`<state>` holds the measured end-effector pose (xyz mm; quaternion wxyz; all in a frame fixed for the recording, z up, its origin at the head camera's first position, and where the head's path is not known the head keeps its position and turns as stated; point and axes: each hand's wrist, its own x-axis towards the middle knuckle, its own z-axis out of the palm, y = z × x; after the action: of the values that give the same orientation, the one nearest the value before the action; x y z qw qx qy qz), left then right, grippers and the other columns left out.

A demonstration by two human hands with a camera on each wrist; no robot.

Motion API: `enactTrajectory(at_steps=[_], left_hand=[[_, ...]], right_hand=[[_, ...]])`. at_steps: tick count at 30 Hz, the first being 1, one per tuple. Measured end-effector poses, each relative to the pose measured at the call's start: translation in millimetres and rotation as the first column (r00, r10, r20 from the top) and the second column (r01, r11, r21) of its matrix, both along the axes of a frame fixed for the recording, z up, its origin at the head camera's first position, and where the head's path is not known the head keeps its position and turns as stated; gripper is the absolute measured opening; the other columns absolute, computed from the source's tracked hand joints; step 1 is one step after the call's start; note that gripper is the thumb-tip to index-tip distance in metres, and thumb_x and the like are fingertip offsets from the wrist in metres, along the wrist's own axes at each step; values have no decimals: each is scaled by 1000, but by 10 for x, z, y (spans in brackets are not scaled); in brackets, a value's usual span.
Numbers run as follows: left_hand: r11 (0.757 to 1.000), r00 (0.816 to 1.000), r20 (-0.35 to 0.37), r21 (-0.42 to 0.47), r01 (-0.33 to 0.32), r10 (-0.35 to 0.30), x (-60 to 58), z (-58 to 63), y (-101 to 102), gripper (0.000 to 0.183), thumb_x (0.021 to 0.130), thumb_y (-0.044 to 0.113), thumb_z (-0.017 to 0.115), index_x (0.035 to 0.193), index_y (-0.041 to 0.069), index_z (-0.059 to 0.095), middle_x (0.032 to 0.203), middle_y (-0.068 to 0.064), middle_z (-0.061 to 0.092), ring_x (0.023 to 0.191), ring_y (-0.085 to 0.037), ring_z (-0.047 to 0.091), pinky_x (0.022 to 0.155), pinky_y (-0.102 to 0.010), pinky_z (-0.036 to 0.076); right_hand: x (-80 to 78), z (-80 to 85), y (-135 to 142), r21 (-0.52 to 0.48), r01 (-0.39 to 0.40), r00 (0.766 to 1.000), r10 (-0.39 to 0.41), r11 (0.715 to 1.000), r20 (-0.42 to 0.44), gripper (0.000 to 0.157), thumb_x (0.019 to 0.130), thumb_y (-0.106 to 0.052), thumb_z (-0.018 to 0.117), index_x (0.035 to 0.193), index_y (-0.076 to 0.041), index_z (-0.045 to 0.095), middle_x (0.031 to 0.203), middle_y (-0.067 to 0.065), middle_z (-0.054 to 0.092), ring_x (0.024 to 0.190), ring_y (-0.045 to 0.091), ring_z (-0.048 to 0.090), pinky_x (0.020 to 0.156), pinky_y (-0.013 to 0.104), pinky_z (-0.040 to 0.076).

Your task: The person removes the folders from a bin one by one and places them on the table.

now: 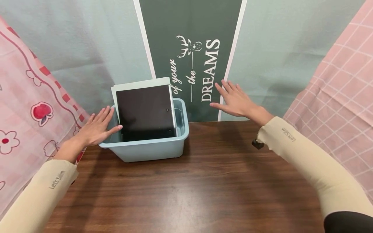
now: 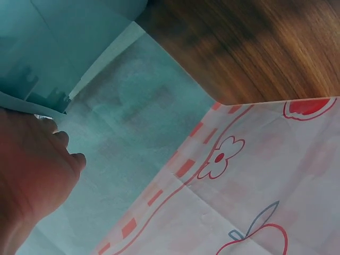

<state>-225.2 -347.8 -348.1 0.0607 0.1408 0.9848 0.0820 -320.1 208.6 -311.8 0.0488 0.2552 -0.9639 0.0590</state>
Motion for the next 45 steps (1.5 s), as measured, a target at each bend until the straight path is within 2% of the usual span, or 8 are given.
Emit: enactTrajectory(at_steps=[9,14,24,39,45], left_hand=[[999,1000,-18,-31,16,-17,-32,-7,13,96,108,64,39,169,4,-4,176,-23,-6,163,-43,-3,128,-64,-9],[1000,1000,-17,-15,17,-17,-53,10,36,96,109,63,40,169,3,-4,176,-22,-6,163,-42,-4,129,-62,-5],[999,1000,9,31,23,-23,-73,-17,54,97,109,63,42,168,3,-6,177,-21,-8,163,-43,-1,130,-62,4],[996,999,35,86,5,-9,-17,-42,-2,96,109,62,43,169,7,-9,177,-19,-11,163,-44,-1,130,-62,2],[995,999,34,98,5,-8,-15,-45,1,95,109,60,43,169,7,-8,177,-19,-10,163,-43,-1,130,-62,2]], right_hand=[[-50,9,-187,9,-38,999,39,999,-12,101,100,-76,45,172,-11,13,176,24,10,163,41,6,130,62,8],[-55,18,-293,8,-72,997,73,997,-23,101,100,-74,49,171,-9,16,175,25,12,164,38,8,131,58,10],[-57,-38,-518,-8,-126,992,126,992,4,102,101,-72,50,171,-10,11,176,23,10,165,35,5,132,53,8],[-84,-111,-820,-76,-192,981,194,978,19,101,102,-72,50,171,-10,10,177,19,7,165,32,5,133,50,9],[-96,-123,-923,-105,-207,977,211,973,21,99,102,-69,51,172,-13,9,178,16,8,165,28,4,132,51,14]])
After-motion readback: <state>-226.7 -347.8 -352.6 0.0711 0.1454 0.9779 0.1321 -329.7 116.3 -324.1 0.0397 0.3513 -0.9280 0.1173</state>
